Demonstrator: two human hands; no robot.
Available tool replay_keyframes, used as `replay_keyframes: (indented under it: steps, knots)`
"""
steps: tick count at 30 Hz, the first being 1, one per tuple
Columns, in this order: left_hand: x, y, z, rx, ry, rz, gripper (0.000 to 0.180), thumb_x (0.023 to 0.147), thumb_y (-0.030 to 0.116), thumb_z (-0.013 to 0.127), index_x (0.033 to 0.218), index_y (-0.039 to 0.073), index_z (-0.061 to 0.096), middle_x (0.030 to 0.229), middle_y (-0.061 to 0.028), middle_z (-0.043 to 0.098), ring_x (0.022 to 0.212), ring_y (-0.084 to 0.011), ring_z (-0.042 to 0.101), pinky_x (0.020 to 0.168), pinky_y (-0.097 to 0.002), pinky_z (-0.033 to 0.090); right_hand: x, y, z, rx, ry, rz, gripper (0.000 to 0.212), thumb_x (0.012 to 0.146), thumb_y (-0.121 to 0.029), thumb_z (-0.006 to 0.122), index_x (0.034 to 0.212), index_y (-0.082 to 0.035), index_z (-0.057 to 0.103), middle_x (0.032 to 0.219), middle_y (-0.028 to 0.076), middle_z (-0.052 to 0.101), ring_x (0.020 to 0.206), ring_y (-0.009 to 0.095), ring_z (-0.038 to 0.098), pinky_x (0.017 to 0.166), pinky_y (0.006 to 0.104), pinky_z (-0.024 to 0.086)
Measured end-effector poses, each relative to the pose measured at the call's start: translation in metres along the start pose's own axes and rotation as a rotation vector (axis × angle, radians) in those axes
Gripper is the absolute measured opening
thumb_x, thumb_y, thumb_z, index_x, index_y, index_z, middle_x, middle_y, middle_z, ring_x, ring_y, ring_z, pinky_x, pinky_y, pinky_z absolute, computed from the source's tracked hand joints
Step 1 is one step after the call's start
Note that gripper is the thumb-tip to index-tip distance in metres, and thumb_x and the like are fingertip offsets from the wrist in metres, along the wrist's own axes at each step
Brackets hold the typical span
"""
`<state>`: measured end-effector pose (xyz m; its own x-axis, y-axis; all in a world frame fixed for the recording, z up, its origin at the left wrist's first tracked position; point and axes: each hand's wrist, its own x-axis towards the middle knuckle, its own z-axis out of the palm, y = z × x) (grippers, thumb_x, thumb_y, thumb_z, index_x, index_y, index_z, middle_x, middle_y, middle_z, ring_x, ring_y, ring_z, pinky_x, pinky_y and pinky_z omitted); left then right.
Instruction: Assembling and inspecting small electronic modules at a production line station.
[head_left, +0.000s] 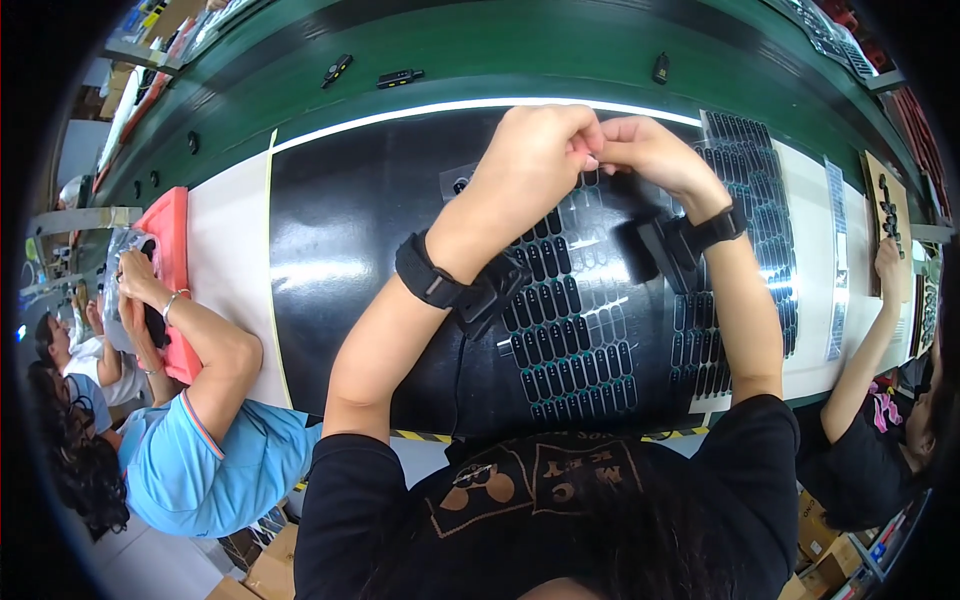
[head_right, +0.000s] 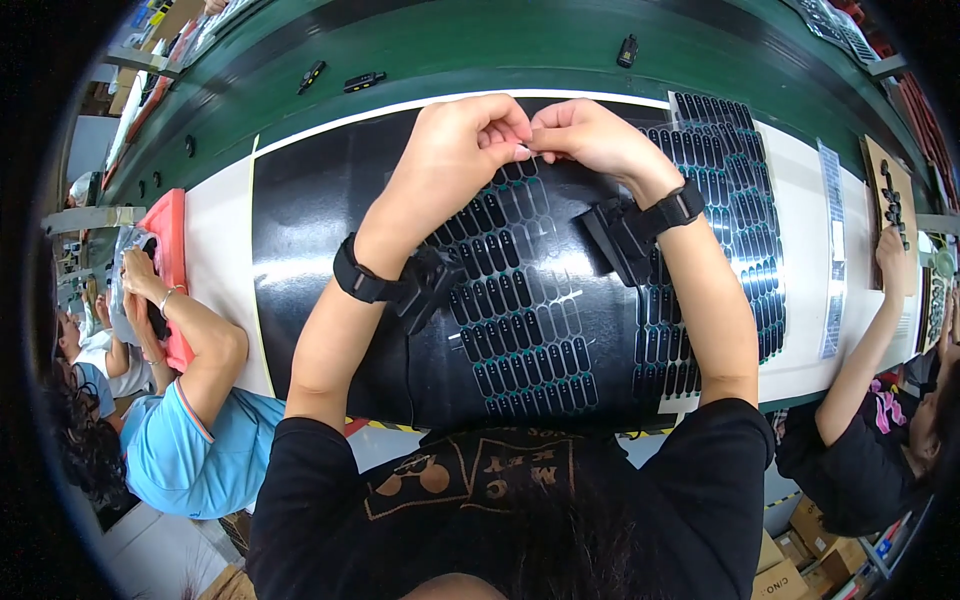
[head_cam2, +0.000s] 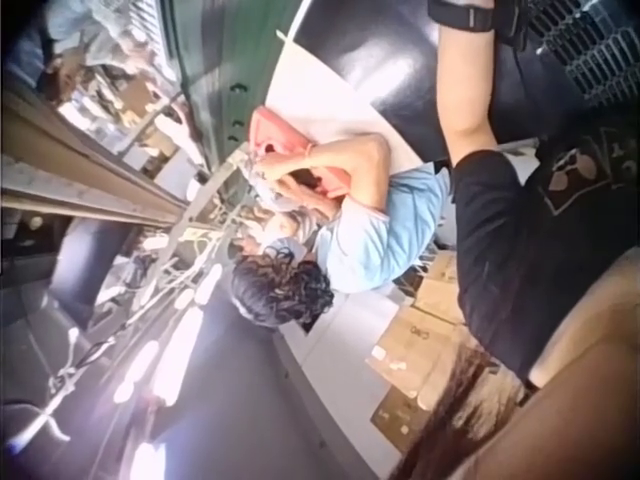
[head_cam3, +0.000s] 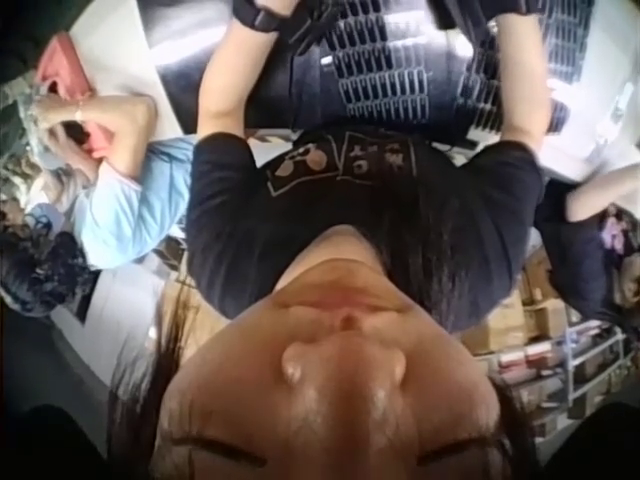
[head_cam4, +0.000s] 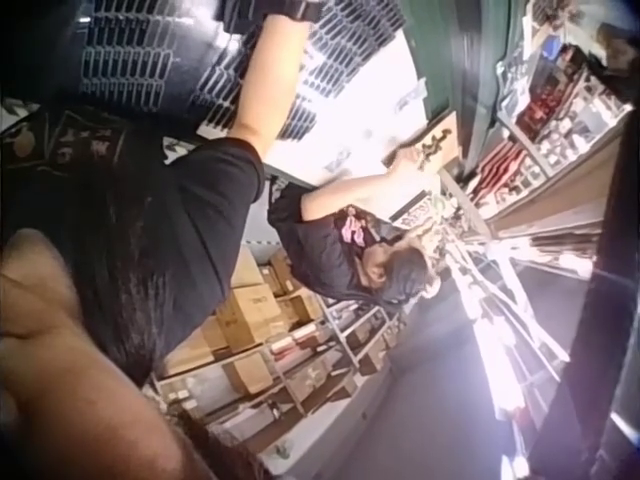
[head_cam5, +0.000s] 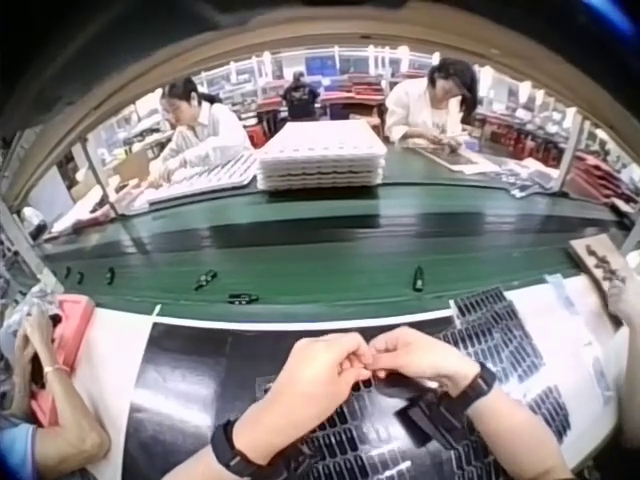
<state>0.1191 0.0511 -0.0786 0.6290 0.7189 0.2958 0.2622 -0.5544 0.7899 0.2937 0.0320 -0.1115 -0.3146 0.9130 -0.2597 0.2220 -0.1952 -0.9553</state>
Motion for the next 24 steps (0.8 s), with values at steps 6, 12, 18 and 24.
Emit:
replay_keyframes:
  steps: [6, 12, 18, 24]
  knots:
    - [-0.009, 0.024, -0.009, -0.025, 0.109, 0.087, 0.013, 0.064, -0.002, 0.064, 0.075, 0.001, 0.057, 0.061, -0.0031, 0.054, 0.057, -0.0077, 0.05, 0.054, -0.0187, 0.041, 0.012, 0.017, -0.004, -0.382, 0.268, -0.17, 0.029, 0.078, -0.029, 0.055, 0.072, -0.001, 0.057, 0.059, 0.003, 0.054, 0.058, 0.012, 0.052, 0.057, 0.0229, 0.041]
    - [-0.022, 0.043, -0.033, -0.116, 0.204, 0.018, 0.023, 0.063, -0.005, 0.064, 0.084, 0.001, 0.058, 0.072, -0.0021, 0.056, 0.063, -0.007, 0.051, 0.055, -0.0171, 0.04, 0.019, -0.001, -0.053, -0.975, 0.787, 0.113, 0.043, 0.073, -0.043, 0.056, 0.077, 0.0, 0.058, 0.068, 0.012, 0.059, 0.071, 0.026, 0.058, 0.066, 0.0315, 0.044]
    - [-0.04, 0.061, -0.045, -0.133, 0.226, -0.012, 0.047, 0.062, -0.008, 0.063, 0.105, 0.004, 0.05, 0.085, -0.0042, 0.056, 0.069, -0.0073, 0.052, 0.058, -0.0166, 0.039, 0.067, 0.006, -0.101, -1.028, 0.686, 0.454, 0.049, 0.073, -0.048, 0.053, 0.081, -0.001, 0.062, 0.082, 0.018, 0.061, 0.082, 0.03, 0.058, 0.072, 0.0354, 0.045]
    - [-0.044, 0.06, -0.049, -0.201, 0.253, -0.001, 0.067, 0.062, -0.01, 0.062, 0.122, 0.004, 0.036, 0.092, -0.0075, 0.054, 0.07, -0.0074, 0.052, 0.058, -0.0161, 0.038, 0.088, 0.013, -0.115, -1.081, 0.512, 0.232, 0.05, 0.072, -0.048, 0.055, 0.075, 0.002, 0.061, 0.079, 0.019, 0.06, 0.073, 0.031, 0.058, 0.067, 0.0342, 0.044]
